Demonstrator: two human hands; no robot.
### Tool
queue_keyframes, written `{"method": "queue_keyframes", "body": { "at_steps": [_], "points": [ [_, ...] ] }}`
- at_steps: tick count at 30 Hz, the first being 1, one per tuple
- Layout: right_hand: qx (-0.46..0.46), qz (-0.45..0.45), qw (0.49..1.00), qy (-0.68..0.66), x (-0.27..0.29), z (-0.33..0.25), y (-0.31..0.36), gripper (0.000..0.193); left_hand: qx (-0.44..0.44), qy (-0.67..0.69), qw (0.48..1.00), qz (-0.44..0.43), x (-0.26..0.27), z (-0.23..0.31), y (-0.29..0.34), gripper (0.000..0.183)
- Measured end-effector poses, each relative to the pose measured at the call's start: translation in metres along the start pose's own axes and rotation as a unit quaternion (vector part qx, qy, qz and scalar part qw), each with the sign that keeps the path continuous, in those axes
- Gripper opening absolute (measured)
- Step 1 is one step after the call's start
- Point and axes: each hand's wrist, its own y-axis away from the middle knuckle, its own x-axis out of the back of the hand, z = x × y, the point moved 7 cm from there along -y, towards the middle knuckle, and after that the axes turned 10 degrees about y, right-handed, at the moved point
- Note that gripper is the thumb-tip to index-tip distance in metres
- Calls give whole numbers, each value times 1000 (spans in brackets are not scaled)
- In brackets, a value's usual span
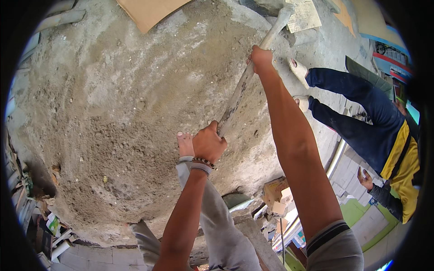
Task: The person uses a hoe to mix a pile of sand and cement on the floor, then scoops the mixture into a plastic basin. They carry the filled basin through a narrow alleyway and pour the contents onto a larger pile of concrete mix.
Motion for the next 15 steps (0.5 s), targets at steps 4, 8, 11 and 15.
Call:
{"method": "queue_keyframes", "body": {
  "at_steps": [4,8,11,15],
  "points": [
    [-72,-19,996,41,28,27,14,15,-42,-28,998,-39,-14,11,22,25],
    [-117,-72,989,52,45,71,25,15,-79,-86,992,-44,-17,24,53,26],
    [-187,-109,976,-37,46,109,39,17,-103,-117,988,-7,-3,23,77,22],
    [-219,-86,971,-48,51,133,75,17,-99,-89,990,-48,16,8,111,25]
  ]
}}
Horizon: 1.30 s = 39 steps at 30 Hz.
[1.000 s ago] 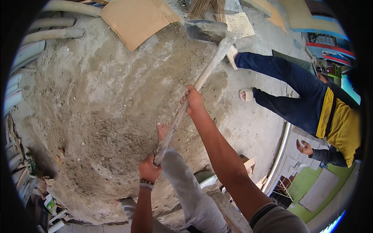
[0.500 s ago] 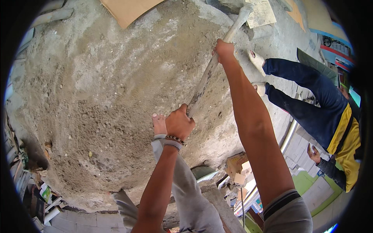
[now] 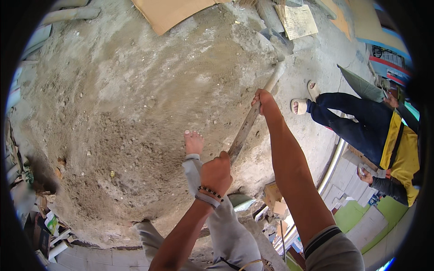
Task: The person uses a hoe to mix a pile of sand and cement on the floor, then scoops the mixture into a plastic basin. They carry the filled basin through a narrow alleyway and pour the contents onto a larger pile of concrete mix.
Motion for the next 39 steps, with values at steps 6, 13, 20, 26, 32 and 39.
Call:
{"method": "queue_keyframes", "body": {
  "at_steps": [6,13,20,26,32,39],
  "points": [
    [-2,34,999,33,-52,93,69,10,23,-1,1000,-16,50,-58,98,24],
    [-46,-20,999,-10,-144,222,168,20,27,-20,997,-64,113,-146,240,24],
    [-252,14,967,4,-286,414,355,20,145,-122,977,-100,210,-220,445,21],
    [-278,-135,944,-114,-323,490,524,19,246,-155,957,5,251,-241,617,12],
    [-261,-184,940,-115,-280,428,555,17,306,-72,946,79,166,-219,645,13],
    [-136,-331,929,-92,-336,204,364,21,321,-48,908,265,130,-154,396,22]
  ]
}}
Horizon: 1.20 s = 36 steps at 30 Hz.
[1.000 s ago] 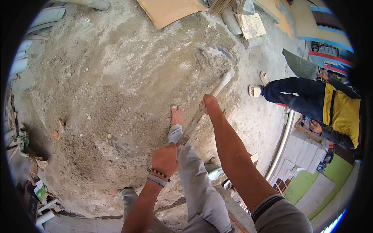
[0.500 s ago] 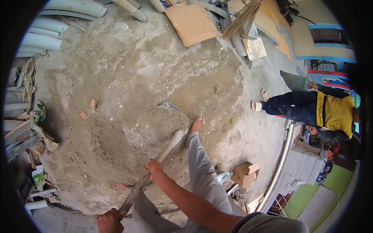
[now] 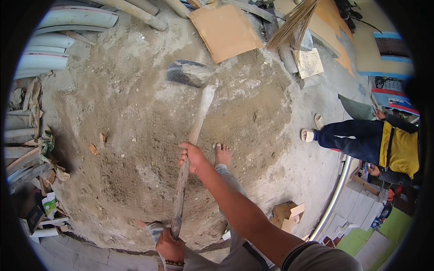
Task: The person uses a hoe to mix a pile of sand and cement on the floor, then scoops the mixture into a plastic basin. They carry the filled basin through a narrow alleyway and pour the contents onto a larger pile of concrete mix.
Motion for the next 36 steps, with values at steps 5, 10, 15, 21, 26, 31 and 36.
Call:
{"method": "queue_keyframes", "body": {
  "at_steps": [5,10,15,21,26,31,36],
  "points": [
    [-47,-18,997,57,-19,-101,-50,21,15,22,996,86,-7,111,-60,19],
    [52,7,992,111,-7,-207,-36,19,21,102,990,96,-17,181,-93,20],
    [263,14,963,54,33,-433,53,23,-191,193,955,118,-53,300,-176,28],
    [369,-11,927,60,69,-475,147,24,-294,255,915,102,-71,337,-183,29],
    [348,62,935,34,86,-372,150,30,-284,246,924,70,-83,261,-142,29],
    [251,137,958,15,125,-248,100,23,-221,210,952,14,-118,162,-88,27],
    [123,213,967,60,155,-157,32,16,-138,175,974,-30,-136,104,-50,28]
  ]
}}
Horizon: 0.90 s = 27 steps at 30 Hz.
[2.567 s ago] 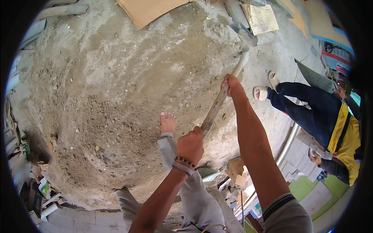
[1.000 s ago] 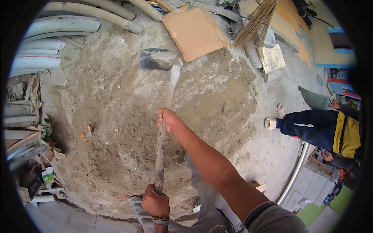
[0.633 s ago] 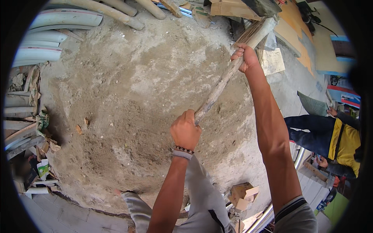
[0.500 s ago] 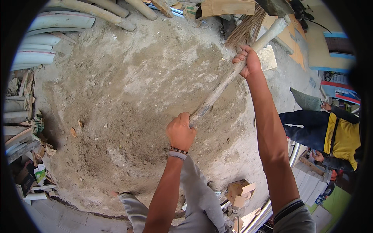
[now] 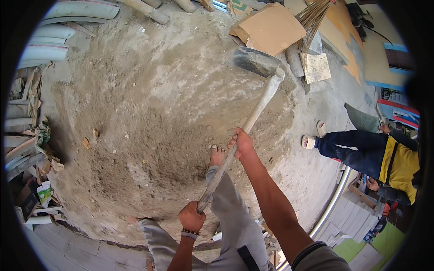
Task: The person uses a hoe to mix a pile of sand and cement on the floor, then scoops the mixture into a plastic basin. They carry the filled basin through a narrow alleyway and pour the contents onto a larger pile of concrete mix.
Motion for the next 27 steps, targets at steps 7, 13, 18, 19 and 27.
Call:
{"method": "queue_keyframes", "body": {
  "at_steps": [7,13,18,19,27],
  "points": [
    [12,-63,998,4,-44,-25,-93,15,8,-12,999,52,-33,-4,-63,29],
    [111,-106,988,-15,-73,-159,-79,17,-72,13,993,95,-31,43,-163,30],
    [305,-199,931,-3,-112,-354,-4,26,-170,100,965,173,-21,136,-258,28],
    [321,-209,924,11,-111,-371,12,25,-142,117,972,149,-24,149,-263,28],
    [334,-119,932,74,-102,-317,72,19,-91,175,976,89,-40,140,-198,31]
  ]
}}
